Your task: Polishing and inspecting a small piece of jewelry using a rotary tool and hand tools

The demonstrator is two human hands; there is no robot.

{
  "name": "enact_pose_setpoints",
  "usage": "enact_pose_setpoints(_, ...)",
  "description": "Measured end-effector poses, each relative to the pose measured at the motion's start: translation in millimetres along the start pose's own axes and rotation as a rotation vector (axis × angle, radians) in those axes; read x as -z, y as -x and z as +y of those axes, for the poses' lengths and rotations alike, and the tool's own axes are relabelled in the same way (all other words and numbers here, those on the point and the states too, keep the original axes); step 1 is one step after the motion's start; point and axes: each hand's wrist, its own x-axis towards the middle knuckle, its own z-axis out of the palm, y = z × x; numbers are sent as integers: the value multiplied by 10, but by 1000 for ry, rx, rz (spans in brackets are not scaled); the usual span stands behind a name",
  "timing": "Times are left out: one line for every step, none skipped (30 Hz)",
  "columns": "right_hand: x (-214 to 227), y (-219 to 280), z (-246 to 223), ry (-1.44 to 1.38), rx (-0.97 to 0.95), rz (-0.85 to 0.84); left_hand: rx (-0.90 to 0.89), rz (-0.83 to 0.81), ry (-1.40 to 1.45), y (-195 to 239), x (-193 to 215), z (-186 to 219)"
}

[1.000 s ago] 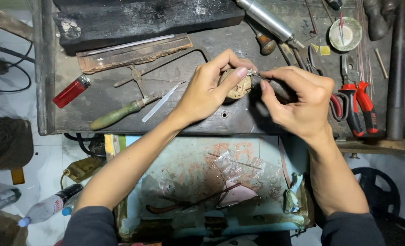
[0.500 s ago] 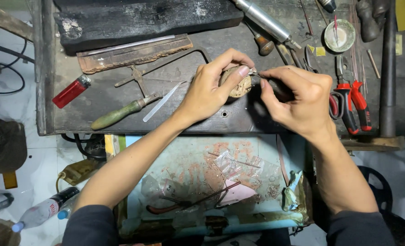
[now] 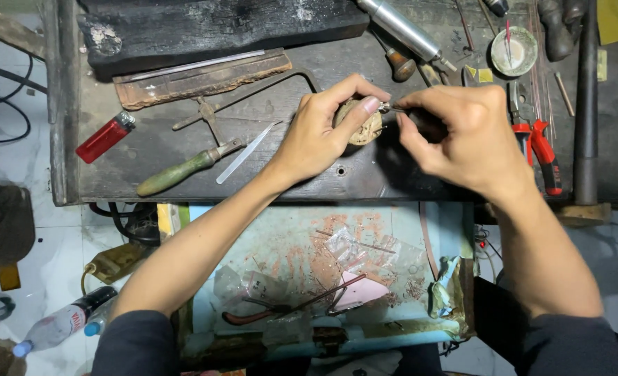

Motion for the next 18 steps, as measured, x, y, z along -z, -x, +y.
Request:
enact_pose_setpoints(24, -29, 8, 2, -1, 0, -1, 0, 1, 0, 0, 0)
enact_pose_setpoints(48, -58, 15, 5, 14, -40, -2, 2, -3, 1, 0, -1)
enact_pose_setpoints(71, -87, 23, 9, 28, -81, -2, 4, -7, 2, 0, -2)
enact_pose_setpoints(81, -94, 15, 10, 29, -81, -2, 5, -6, 3, -4, -8)
enact_pose_setpoints(90, -102, 9, 47, 30, -102, -5, 12, -7, 3, -8, -16)
enact_pose_setpoints(99, -107, 1, 85, 32, -124, -8, 19, -8, 6, -14, -24)
enact_pose_setpoints(104, -111, 5, 85, 32, -125, -8, 20, -7, 7, -12, -27)
enact_pose_setpoints(110, -111, 7, 90, 14, -147, -4, 21, -15, 9, -13, -29)
enact_pose_setpoints(116, -109, 10, 94, -3, -168, -1, 23, -23, 10, -15, -31)
enact_pose_setpoints(126, -126, 24, 94, -6, -168, -1, 20, -22, 7, -17, -28)
enact_pose_setpoints(137, -144, 37, 57, -16, -171, -15, 17, -17, 6, -18, -23)
enact_pose_setpoints(147, -175, 51, 19, -22, -174, -30, 18, -13, 1, -10, -16)
enact_pose_setpoints(138, -152, 29, 20, -21, -172, -31, 18, -15, 9, -16, -21)
enact_pose_setpoints(131, -144, 12, 16, -2, -141, -31, 16, -11, 8, -14, -26)
enact_pose_setpoints(124, -137, -3, 13, 18, -109, -31, 15, -8, 6, -11, -31)
enact_pose_setpoints(109, -98, -36, 15, 19, -107, -34, 14, -9, 4, -12, -26)
enact_pose_setpoints(92, -60, -67, 12, 46, -54, -29, 19, -16, 2, -13, -23)
enact_pose_setpoints(74, -19, -98, 9, 75, -3, -25, 25, -22, 4, -19, -22)
